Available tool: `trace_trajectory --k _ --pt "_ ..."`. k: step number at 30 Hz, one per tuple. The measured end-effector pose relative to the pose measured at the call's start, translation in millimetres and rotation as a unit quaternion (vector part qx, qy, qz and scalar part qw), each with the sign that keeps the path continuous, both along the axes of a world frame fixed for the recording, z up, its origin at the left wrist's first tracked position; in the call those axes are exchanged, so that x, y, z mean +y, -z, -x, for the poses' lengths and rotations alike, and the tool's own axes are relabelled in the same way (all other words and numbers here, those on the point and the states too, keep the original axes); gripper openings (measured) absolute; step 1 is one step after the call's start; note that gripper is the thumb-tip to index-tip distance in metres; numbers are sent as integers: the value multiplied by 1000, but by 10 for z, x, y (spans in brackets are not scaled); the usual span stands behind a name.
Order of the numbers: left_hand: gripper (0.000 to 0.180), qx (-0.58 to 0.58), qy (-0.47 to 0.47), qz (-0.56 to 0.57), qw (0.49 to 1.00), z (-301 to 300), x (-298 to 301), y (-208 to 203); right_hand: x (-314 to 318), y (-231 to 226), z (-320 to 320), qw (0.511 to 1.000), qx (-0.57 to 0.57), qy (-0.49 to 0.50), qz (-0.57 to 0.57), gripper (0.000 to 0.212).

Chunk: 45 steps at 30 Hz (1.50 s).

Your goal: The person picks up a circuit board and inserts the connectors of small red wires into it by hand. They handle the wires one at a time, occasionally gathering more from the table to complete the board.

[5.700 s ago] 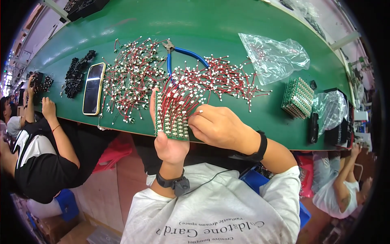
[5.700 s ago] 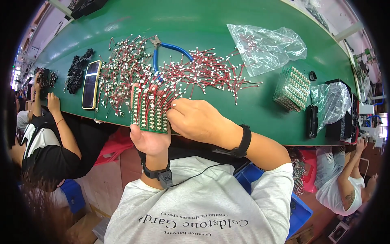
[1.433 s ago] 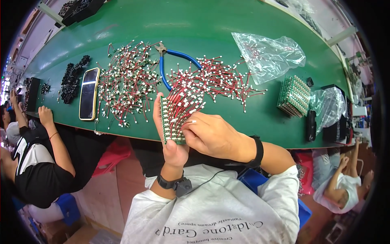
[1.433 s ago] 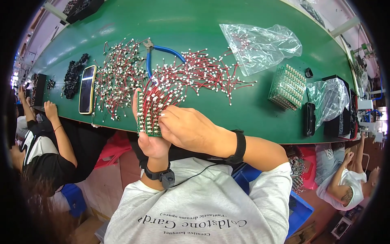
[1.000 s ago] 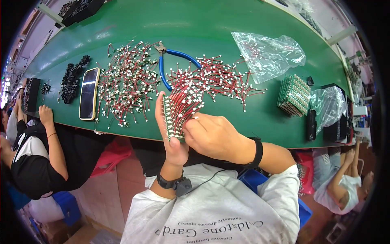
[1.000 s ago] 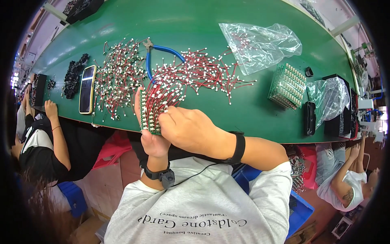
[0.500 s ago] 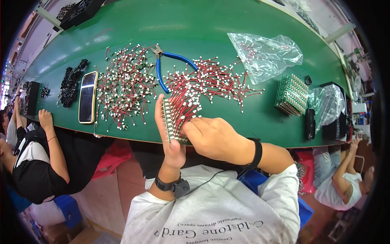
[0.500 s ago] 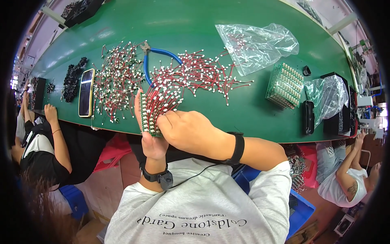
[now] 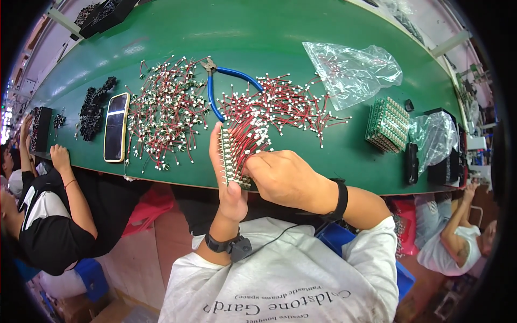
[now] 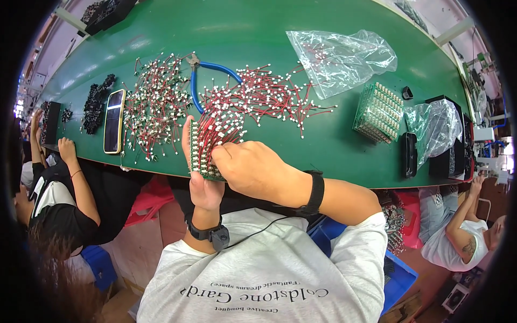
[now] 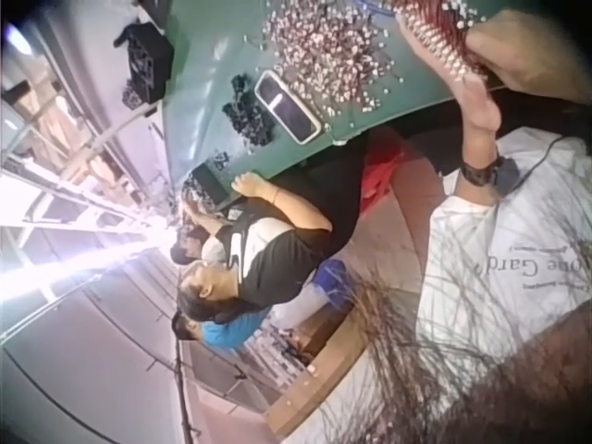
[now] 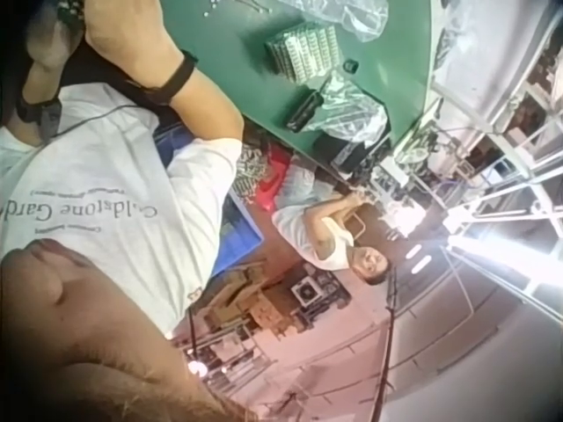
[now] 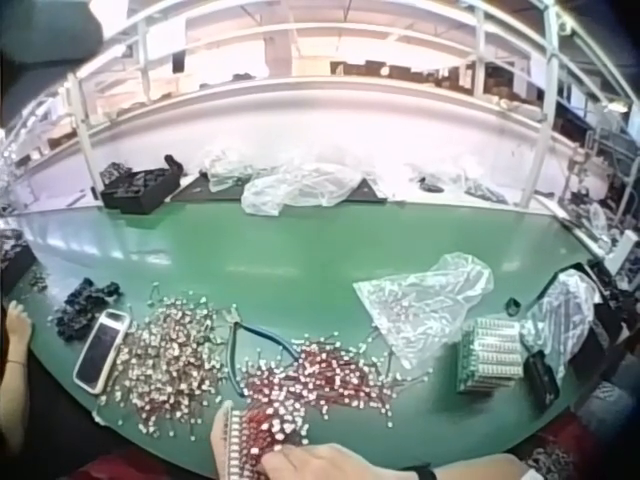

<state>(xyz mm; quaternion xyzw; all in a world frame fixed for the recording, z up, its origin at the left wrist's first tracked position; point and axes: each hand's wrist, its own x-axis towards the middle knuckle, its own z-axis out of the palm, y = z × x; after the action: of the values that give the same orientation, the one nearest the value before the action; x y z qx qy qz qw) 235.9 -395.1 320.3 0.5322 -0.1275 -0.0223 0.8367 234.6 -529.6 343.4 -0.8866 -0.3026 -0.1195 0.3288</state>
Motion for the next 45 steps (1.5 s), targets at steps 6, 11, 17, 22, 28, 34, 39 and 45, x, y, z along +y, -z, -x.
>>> trace_trajectory --k 6,11,17,22,28,34,39,45 --pt "102 -17 -38 69 997 -102 89 41 -149 -101 -149 994 -39 43 -88 9" --pt "83 -24 -96 189 977 -209 416 160 -499 -107 -381 992 -41 91 -82 15" --pt "81 -6 -81 248 965 -185 441 204 -507 152 -480 997 50 6 52 17" --pt "72 -22 -76 264 961 -166 442 209 -407 139 -618 998 -44 -33 -3 15" --pt "73 1 -90 269 959 -151 366 226 -328 48 -564 985 1 10 -173 9" --pt "74 19 -88 257 962 -120 278 219 -294 53 -553 955 70 51 -284 5" --pt "74 20 -97 269 958 -109 282 205 -140 -247 -258 959 124 -30 -252 10" --pt "86 30 -87 246 965 -72 232 99 56 -173 -67 969 89 -107 -205 14"
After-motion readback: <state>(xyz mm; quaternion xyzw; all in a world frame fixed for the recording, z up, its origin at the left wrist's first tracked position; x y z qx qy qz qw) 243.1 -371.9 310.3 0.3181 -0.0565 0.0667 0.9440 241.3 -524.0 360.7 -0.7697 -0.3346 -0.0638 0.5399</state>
